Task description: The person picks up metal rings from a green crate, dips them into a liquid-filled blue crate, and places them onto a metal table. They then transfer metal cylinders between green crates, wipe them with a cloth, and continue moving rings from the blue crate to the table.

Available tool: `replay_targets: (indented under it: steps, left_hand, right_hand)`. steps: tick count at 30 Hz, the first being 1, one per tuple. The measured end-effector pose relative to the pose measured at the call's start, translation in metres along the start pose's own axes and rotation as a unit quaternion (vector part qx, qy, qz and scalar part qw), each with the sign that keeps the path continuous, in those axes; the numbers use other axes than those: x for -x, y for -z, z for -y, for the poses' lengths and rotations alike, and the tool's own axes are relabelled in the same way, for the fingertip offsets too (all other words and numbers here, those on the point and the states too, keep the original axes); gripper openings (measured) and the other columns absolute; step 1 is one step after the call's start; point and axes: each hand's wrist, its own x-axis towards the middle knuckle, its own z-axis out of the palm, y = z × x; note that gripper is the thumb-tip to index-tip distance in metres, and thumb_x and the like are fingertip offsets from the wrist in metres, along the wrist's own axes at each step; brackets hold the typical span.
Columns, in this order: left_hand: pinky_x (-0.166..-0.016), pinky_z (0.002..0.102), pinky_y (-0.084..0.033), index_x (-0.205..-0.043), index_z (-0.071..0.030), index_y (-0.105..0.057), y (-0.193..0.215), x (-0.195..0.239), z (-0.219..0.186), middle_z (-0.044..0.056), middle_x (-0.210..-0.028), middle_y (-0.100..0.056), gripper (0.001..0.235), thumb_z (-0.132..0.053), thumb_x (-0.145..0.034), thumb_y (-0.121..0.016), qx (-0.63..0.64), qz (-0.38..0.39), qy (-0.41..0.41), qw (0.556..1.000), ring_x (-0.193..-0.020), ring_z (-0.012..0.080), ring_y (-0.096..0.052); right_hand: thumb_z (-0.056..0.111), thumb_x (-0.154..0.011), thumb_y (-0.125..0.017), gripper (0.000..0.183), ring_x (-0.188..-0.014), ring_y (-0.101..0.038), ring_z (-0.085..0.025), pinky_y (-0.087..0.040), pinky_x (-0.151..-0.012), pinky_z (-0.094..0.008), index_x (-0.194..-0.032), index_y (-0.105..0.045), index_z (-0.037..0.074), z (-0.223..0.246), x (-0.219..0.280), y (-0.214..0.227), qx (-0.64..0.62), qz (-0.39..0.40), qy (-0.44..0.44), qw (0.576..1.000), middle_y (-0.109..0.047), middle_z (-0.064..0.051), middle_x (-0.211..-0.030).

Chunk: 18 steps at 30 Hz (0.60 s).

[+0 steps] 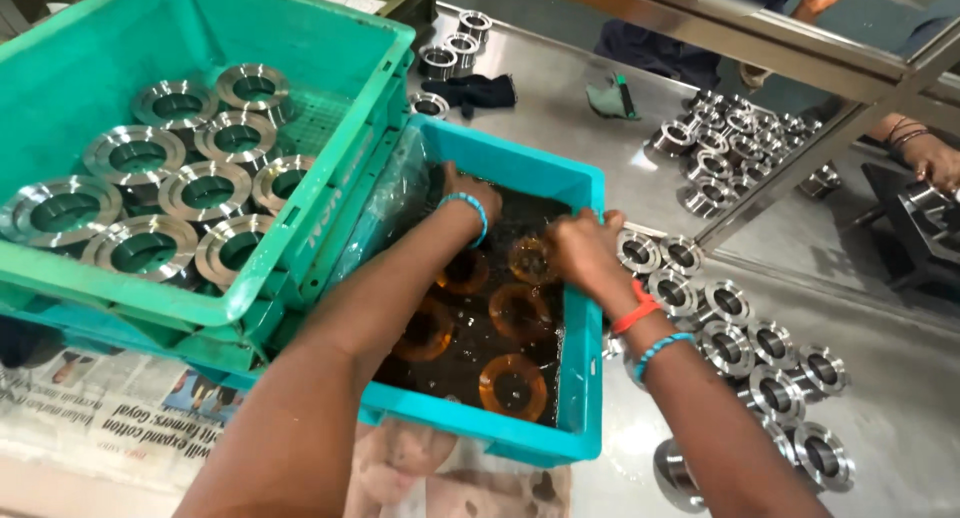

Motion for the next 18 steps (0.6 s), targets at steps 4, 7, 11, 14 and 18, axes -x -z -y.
replay_targets:
  steps: [4,7,11,14,18]
  left_hand:
    - [-0.112,0.074,-0.018,-0.125,-0.016,-0.074,0.056,0.048,0.002,0.014,-0.132,-0.07,0.034,-0.015,-0.095,-0.059,0.025,-0.033,0.016,0.999,-0.125,0.0384,-0.063]
    - [-0.113,0.074,-0.018,-0.125,-0.014,-0.072,0.077,0.082,0.0,0.017,-0.13,-0.07,0.034,-0.017,-0.092,-0.064,0.065,-0.033,0.005,0.997,-0.123,0.0388,-0.064]
    - [-0.11,0.074,-0.02,-0.126,-0.013,-0.069,0.08,0.131,-0.001,0.017,-0.131,-0.066,0.046,-0.021,-0.081,-0.075,-0.015,-0.032,0.004,0.999,-0.125,0.0392,-0.06]
    - [-0.11,0.074,-0.023,-0.125,-0.014,-0.07,0.072,0.163,0.002,0.016,-0.128,-0.067,0.042,-0.034,-0.088,-0.071,0.085,-0.01,0.007,0.996,-0.122,0.0391,-0.062]
    - [-0.11,0.071,-0.027,-0.121,-0.015,-0.074,0.055,0.199,0.0,0.015,-0.122,-0.071,0.033,-0.02,-0.088,-0.069,0.084,0.006,0.028,0.996,-0.116,0.0373,-0.067]
  right_hand:
    - [0.025,-0.091,-0.075,0.01,-0.106,-0.067,-0.023,-0.046,-0.1,-0.052,-0.097,-0.078,0.019,-0.01,0.042,0.03,-0.219,-0.157,-0.01,0.963,-0.076,-0.002,-0.103]
    - [0.024,-0.093,-0.074,0.014,-0.103,-0.071,-0.022,-0.056,-0.096,-0.044,-0.105,-0.077,0.018,0.003,0.086,0.054,-0.4,-0.162,-0.075,0.899,-0.077,-0.001,-0.105]
    - [0.01,-0.078,-0.083,0.035,-0.125,-0.048,-0.035,-0.038,-0.101,-0.048,-0.112,-0.08,0.01,0.027,0.133,0.052,-0.299,-0.146,0.083,0.939,-0.063,-0.015,-0.136]
    - [0.01,-0.084,-0.076,0.035,-0.131,-0.055,-0.024,-0.047,-0.107,-0.039,-0.118,-0.072,0.013,0.035,0.16,0.044,-0.498,-0.111,0.071,0.857,-0.06,-0.009,-0.14]
    - [0.005,-0.087,-0.075,0.028,-0.13,-0.057,-0.025,-0.045,-0.111,-0.041,-0.114,-0.075,0.011,0.005,0.17,-0.002,-0.477,-0.171,0.068,0.859,-0.068,-0.01,-0.133]
